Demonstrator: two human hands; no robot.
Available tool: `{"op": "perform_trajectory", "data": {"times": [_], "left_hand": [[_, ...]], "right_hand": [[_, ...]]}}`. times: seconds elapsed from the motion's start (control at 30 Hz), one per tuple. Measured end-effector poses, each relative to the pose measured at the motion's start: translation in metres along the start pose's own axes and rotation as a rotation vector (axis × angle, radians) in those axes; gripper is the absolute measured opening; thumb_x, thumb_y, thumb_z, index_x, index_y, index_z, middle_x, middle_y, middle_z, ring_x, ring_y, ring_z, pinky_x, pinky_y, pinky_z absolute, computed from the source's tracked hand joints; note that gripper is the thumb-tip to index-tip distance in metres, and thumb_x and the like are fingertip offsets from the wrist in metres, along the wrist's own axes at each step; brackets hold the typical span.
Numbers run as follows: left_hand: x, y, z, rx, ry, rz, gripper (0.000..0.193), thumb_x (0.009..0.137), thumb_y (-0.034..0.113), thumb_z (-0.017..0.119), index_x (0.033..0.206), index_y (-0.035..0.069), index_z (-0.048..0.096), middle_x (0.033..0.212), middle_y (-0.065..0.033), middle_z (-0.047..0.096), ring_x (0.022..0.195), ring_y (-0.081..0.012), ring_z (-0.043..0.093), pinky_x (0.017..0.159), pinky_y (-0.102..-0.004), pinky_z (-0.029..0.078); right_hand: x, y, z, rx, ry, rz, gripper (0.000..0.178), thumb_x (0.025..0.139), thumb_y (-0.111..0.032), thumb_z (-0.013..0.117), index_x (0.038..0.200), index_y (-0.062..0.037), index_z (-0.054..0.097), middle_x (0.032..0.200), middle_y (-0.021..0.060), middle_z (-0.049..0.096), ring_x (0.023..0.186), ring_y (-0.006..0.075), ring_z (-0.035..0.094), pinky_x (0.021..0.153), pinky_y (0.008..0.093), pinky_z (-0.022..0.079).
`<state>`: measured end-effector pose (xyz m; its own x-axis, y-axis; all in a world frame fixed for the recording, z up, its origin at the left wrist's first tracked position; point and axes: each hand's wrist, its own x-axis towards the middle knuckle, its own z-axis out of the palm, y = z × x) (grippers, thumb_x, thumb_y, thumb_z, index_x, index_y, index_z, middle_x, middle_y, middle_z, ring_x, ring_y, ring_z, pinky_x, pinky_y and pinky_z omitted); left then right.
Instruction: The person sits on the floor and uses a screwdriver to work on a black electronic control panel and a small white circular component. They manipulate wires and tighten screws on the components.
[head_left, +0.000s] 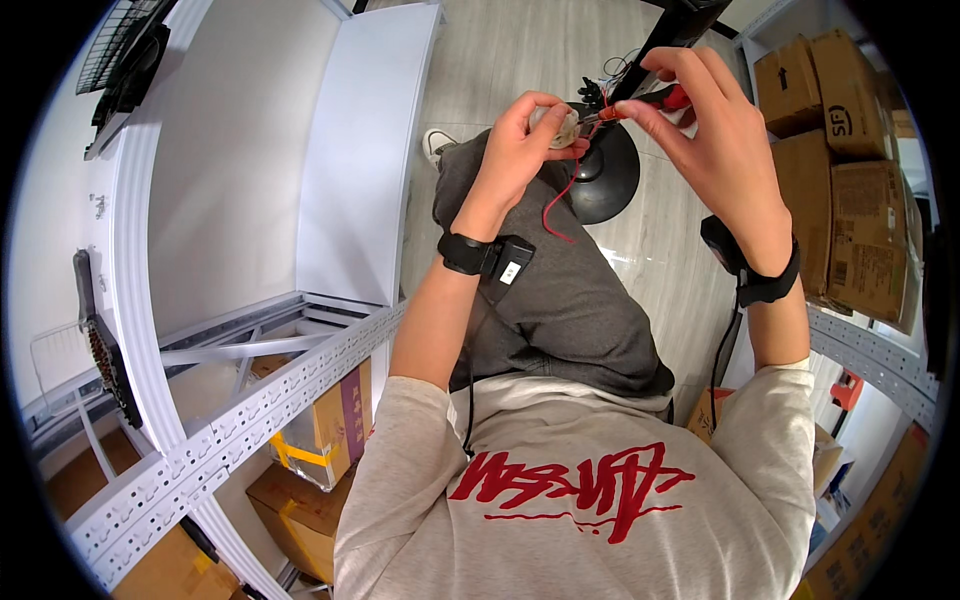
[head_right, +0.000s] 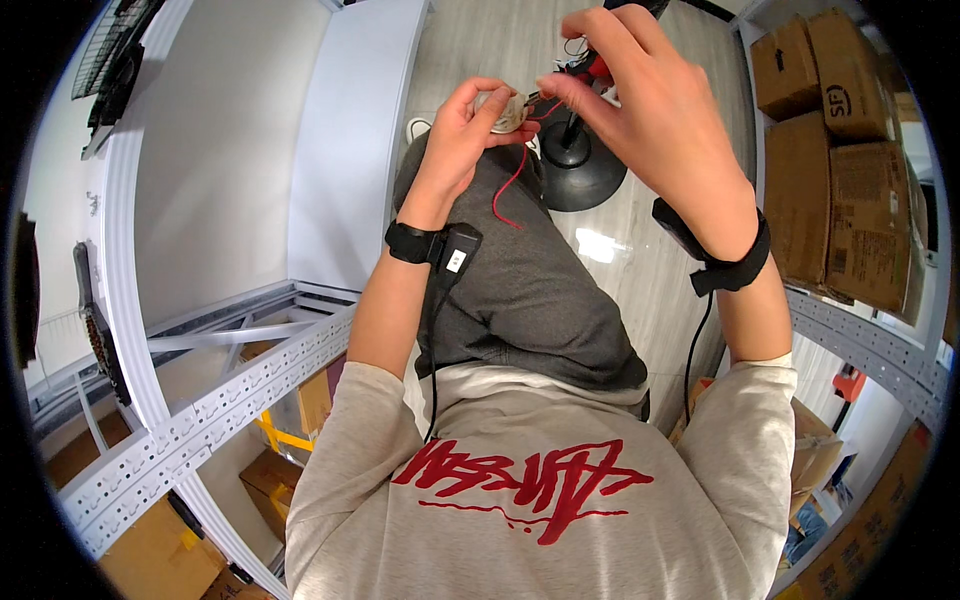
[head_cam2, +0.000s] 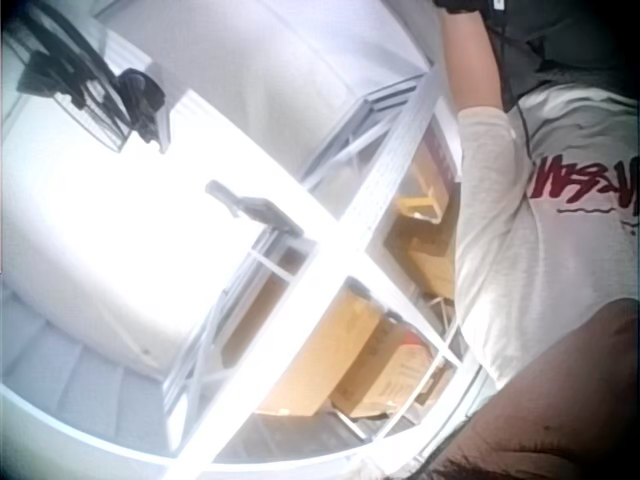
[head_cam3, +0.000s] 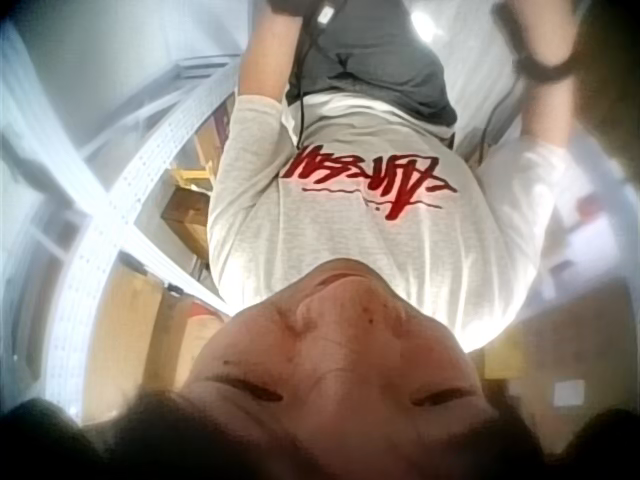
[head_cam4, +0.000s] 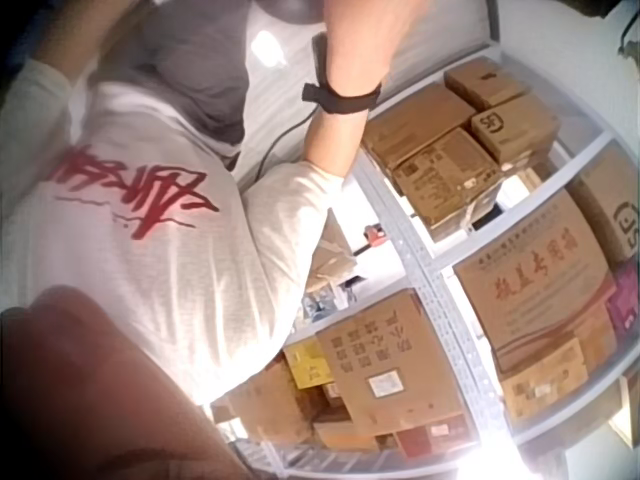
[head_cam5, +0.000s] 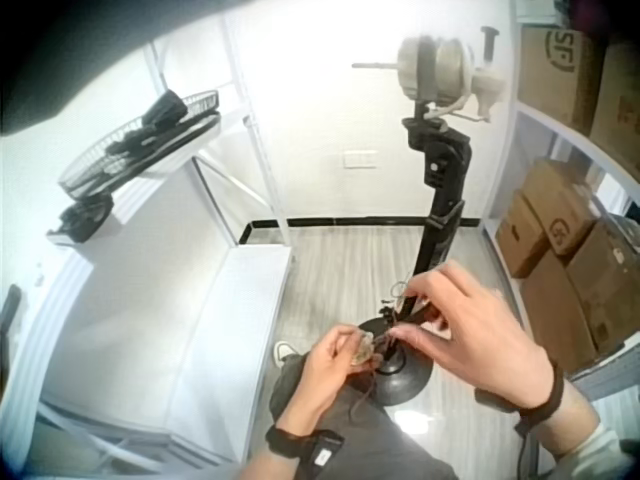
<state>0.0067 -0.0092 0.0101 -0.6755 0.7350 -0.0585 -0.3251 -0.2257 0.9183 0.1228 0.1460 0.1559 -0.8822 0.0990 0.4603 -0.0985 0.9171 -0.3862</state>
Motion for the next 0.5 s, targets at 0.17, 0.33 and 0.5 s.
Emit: {"op": "perform_trajectory", "data": {"times": [0.17, 0.33, 0.5], "left_hand": [[-0.0008, 0.0002, 0.0002, 0.020, -0.002, 0.010, 0.023, 0.104, 0.020, 0.054, 0.114, -0.001, 0.055, 0.104, -0.0168, 0.069, 0.088, -0.0270, 0.073, 0.078, -0.0372, 0.062], [-0.0005, 0.0012, -0.0007, -0.017, -0.005, 0.006, 0.023, 0.104, 0.020, 0.054, 0.113, 0.000, 0.055, 0.104, -0.0172, 0.069, 0.088, -0.0272, 0.073, 0.078, -0.0366, 0.062], [-0.0011, 0.0014, 0.0014, 0.007, -0.012, 0.003, 0.022, 0.105, 0.021, 0.053, 0.114, 0.000, 0.055, 0.105, -0.0173, 0.069, 0.089, -0.0272, 0.073, 0.078, -0.0367, 0.062]], "right_hand": [[-0.0011, 0.0013, -0.0061, 0.086, -0.077, 0.104, 0.031, 0.086, -0.008, 0.075, 0.114, -0.0064, 0.062, 0.098, 0.0047, 0.062, 0.075, 0.0160, 0.061, 0.067, 0.0282, 0.052], [-0.0010, -0.0012, -0.0034, 0.040, -0.007, 0.017, 0.030, 0.086, -0.003, 0.073, 0.114, -0.0064, 0.062, 0.095, 0.0049, 0.060, 0.074, 0.0155, 0.060, 0.067, 0.0270, 0.051], [-0.0035, 0.0043, -0.0011, 0.028, -0.026, 0.108, 0.032, 0.085, -0.002, 0.074, 0.114, -0.0053, 0.062, 0.097, 0.0058, 0.061, 0.078, 0.0164, 0.060, 0.071, 0.0278, 0.051]]}}
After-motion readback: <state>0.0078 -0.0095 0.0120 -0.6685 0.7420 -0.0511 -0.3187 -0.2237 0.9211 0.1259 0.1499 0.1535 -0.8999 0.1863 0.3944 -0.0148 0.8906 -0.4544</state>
